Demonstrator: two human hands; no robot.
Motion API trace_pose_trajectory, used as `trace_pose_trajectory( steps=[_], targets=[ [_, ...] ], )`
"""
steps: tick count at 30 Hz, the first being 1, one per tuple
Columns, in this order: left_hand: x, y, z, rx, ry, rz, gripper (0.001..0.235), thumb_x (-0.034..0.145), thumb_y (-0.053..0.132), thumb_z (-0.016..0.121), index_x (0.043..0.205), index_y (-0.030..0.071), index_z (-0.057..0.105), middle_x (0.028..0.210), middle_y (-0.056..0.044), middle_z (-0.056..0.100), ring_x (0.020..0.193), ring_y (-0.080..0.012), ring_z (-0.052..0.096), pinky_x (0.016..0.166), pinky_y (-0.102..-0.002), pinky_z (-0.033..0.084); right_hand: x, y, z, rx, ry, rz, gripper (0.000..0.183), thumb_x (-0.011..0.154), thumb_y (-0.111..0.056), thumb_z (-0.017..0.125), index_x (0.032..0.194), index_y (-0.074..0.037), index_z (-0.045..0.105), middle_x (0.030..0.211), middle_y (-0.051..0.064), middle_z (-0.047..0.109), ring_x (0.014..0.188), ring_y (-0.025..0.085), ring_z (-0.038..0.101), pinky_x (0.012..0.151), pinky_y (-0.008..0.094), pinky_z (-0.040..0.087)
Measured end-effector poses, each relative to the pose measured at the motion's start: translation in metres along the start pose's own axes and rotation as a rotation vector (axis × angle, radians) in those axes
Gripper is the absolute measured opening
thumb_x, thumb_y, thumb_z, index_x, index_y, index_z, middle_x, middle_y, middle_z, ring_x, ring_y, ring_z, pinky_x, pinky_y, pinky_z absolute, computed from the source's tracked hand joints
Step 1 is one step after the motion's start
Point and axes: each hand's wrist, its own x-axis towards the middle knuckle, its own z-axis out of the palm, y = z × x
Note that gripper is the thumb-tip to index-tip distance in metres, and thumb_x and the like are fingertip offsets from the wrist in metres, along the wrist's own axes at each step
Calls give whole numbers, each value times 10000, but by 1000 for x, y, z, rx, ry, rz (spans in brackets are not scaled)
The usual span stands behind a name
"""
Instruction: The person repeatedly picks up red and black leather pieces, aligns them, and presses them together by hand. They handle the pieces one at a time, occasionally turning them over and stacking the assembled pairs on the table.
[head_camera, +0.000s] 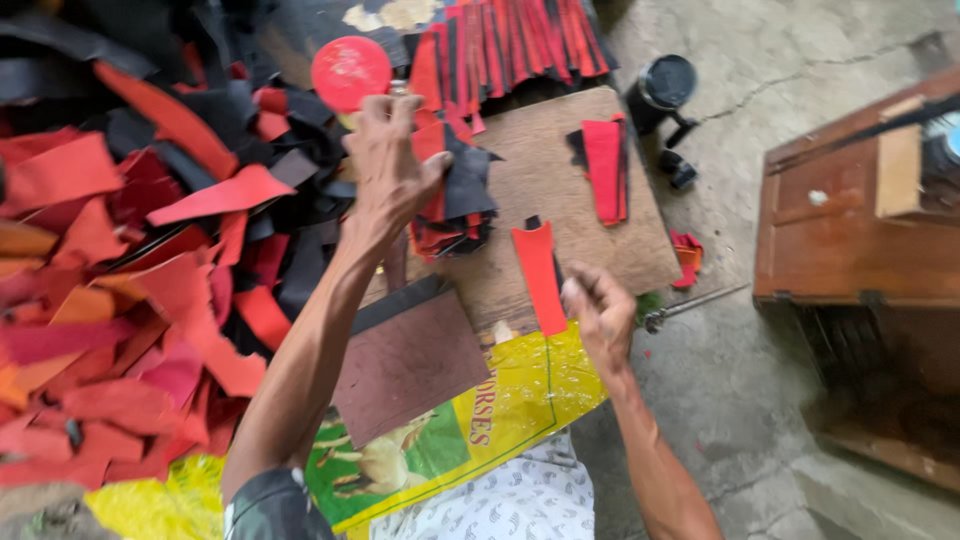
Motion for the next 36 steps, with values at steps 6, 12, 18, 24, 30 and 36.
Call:
trace_pose_trajectory(
  steps=[6, 12, 18, 24, 30, 36],
  targets=[
    [-19, 40, 65, -189, 201, 504, 408, 855, 49, 752, 1244, 59, 629, 1276, -165, 604, 1234, -356, 566, 1079, -469, 472, 84, -13, -39, -338, 335, -283, 285, 1020, -62, 595, 1287, 22, 648, 1111, 108, 732, 993, 189, 708, 881, 327, 573],
    [-17, 86, 180, -191, -215, 651, 397, 869, -21, 632, 1265, 1, 619, 1288, -177, 635, 1238, -349, 578, 1066, -424, 486, 121, -7, -40, -317, 260, -247, 313, 946, -8, 625, 1256, 3, 672, 1112, 107, 706, 960, 184, 699, 847, 310, 580],
    [-4, 87, 224, -101, -171, 737, 561, 681, 114, 749, 1186, -52, 568, 1236, -223, 598, 1203, -386, 551, 990, -478, 462, 122, -3, -42, -324, 237, -209, 361, 875, 69, 711, 1224, -21, 695, 1075, 85, 729, 925, 160, 711, 832, 291, 575],
    [2, 85, 237, -35, -165, 759, 413, 789, 36, 694, 1175, -31, 566, 1157, -211, 640, 1170, -372, 598, 980, -431, 506, 121, -3, -42, -274, 226, -240, 363, 865, 85, 707, 1215, -13, 698, 1104, 83, 744, 946, 149, 714, 854, 283, 581],
    [15, 83, 234, -38, -321, 678, 297, 870, 61, 681, 1142, -4, 579, 973, -175, 673, 1009, -350, 653, 910, -452, 540, 117, -10, -43, -263, 206, -186, 361, 873, 81, 701, 1222, -10, 700, 1077, 84, 741, 905, 137, 692, 803, 270, 578],
    [9, 92, 248, 190, -186, 827, 338, 840, 119, 638, 1103, -82, 568, 952, -210, 668, 905, -317, 659, 798, -426, 561, 118, -5, -43, -190, 203, -204, 321, 906, 45, 711, 1221, -15, 699, 1057, 56, 754, 860, 96, 690, 770, 248, 567]
  ],
)
